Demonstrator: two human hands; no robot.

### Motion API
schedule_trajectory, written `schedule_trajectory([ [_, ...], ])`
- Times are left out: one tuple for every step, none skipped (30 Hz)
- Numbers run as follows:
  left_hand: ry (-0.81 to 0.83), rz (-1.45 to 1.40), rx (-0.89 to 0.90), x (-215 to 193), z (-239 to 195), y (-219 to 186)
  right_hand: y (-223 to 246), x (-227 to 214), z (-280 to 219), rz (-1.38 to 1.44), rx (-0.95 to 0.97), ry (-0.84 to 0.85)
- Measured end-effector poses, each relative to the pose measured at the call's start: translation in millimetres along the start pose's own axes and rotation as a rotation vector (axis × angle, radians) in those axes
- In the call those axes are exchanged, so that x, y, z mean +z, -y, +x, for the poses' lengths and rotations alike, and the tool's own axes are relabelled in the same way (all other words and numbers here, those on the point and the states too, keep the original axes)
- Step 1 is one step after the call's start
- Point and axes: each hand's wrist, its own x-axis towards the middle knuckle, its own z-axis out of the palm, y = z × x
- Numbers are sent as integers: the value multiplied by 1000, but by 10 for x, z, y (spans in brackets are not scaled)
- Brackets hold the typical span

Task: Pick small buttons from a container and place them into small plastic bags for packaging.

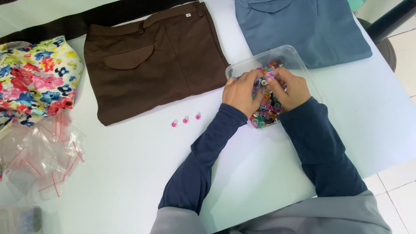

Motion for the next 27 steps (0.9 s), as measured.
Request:
schedule_trajectory([
  [0, 0, 0, 3, 1, 5, -39, 8, -4, 0, 0, 0],
  [-7, -13, 3, 5, 2, 11, -78, 18, -9, 5, -30, 2],
  [-14, -26, 5, 6, -2, 18, -114, 31, -14, 9, -61, 5],
  [-14, -25, 4, 22, -4, 29, -123, 42, -15, 10, -61, 6],
  [-27, -38, 11, 37, -5, 40, -133, 51, -14, 30, -101, -6],
  [-40, -50, 19, 52, -6, 50, -142, 61, -13, 50, -141, -18],
  [-41, -50, 18, 67, -5, 54, -129, 53, -5, 50, -141, -17],
  [-62, -58, 8, 81, -5, 59, -114, 44, 3, 60, -137, -16],
  [-84, -64, -3, 92, -7, 64, -98, 38, 13, 70, -133, -13],
  [-85, -64, -4, 74, -20, 55, -33, 13, 31, 71, -134, -12],
  [-110, -110, 6, 55, -30, 45, 32, -12, 50, 88, -146, -30],
  [-134, -155, 17, 36, -40, 35, 98, -38, 70, 105, -159, -47],
  [-134, -155, 17, 46, -38, 43, 127, -54, 67, 106, -159, -47],
  [-150, -162, 25, 55, -36, 51, 156, -70, 64, 93, -169, -55],
  [-166, -169, 34, 65, -31, 58, 185, -88, 63, 81, -178, -62],
  [-166, -168, 34, 50, -32, 56, 158, -68, 63, 81, -179, -63],
  [-169, -187, 52, 34, -35, 54, 131, -46, 63, 99, -216, -79],
  [-171, -207, 69, 18, -39, 53, 105, -24, 63, 118, -253, -95],
  [-172, -205, 68, 39, -35, 71, 80, -8, 51, 119, -254, -95],
  [-179, -216, 65, 61, -31, 90, 55, 8, 40, 99, -266, -90],
  [-186, -227, 61, 82, -30, 110, 31, 26, 29, 79, -279, -83],
  [-186, -226, 58, 78, -35, 96, 8, 23, 16, 81, -279, -81],
  [-213, -254, 57, 73, -37, 79, -16, 18, 6, -9, -326, -95],
  [-239, -282, 56, 67, -38, 63, -39, 12, -5, -100, -373, -108],
  [-241, -281, 55, 61, -42, 73, 23, 7, 9, -99, -374, -108],
  [-257, -310, 61, 55, -45, 84, 85, 1, 24, -109, -392, -126],
  [-273, -339, 67, 50, -48, 90, 145, -8, 36, -120, -409, -145],
])
